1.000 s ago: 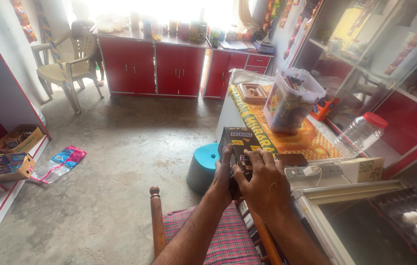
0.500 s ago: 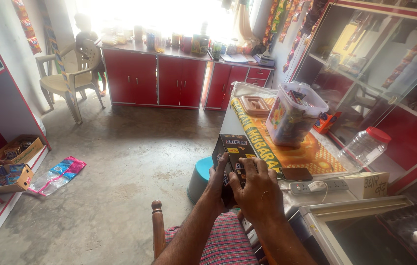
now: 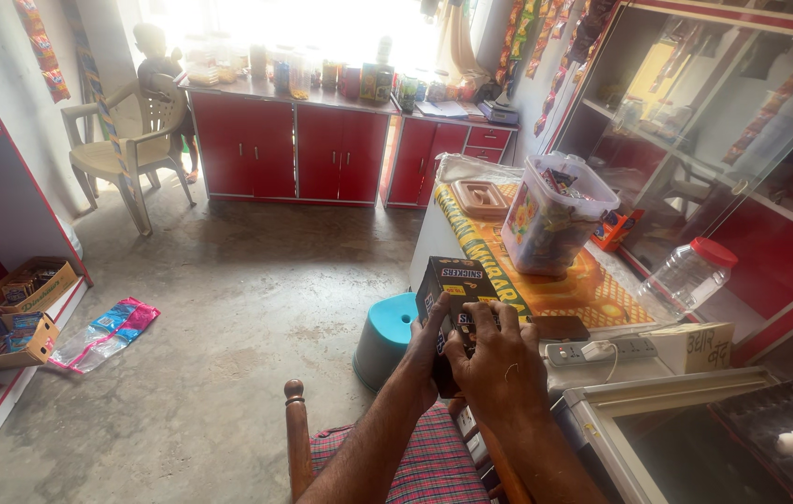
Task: The person organizes snack items in a small shop. They open a cabinet, retrieve snack bars from a container, wipe a shelf with a cloth, and place the bars on the shelf. They then open a box of chocolate bars, remove one, and place it on a counter.
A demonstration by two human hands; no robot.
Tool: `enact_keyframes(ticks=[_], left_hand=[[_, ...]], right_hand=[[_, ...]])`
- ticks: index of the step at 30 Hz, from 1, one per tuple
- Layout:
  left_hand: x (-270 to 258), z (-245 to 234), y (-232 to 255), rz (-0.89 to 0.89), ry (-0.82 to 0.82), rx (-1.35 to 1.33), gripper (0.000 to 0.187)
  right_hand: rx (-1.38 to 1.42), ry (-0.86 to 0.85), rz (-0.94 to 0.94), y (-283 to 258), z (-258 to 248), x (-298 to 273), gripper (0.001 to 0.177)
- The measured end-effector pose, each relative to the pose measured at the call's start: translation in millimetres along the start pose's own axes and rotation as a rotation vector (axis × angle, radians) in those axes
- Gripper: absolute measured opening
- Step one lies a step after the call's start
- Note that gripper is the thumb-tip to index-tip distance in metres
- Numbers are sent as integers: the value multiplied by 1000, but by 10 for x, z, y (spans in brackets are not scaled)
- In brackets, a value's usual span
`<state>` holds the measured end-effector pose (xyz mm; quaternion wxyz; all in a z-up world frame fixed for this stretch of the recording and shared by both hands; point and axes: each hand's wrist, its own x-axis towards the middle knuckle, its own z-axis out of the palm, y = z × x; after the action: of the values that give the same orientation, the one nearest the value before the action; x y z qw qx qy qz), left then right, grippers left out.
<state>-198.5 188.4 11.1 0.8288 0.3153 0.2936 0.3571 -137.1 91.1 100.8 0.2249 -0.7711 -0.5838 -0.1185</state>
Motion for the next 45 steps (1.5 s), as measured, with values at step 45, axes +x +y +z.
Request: enact_keyframes(ticks=[45], left_hand=[[-113, -128, -312, -33, -122, -87, 109]], right_hand=[[82, -47, 121, 118, -206, -179, 49]])
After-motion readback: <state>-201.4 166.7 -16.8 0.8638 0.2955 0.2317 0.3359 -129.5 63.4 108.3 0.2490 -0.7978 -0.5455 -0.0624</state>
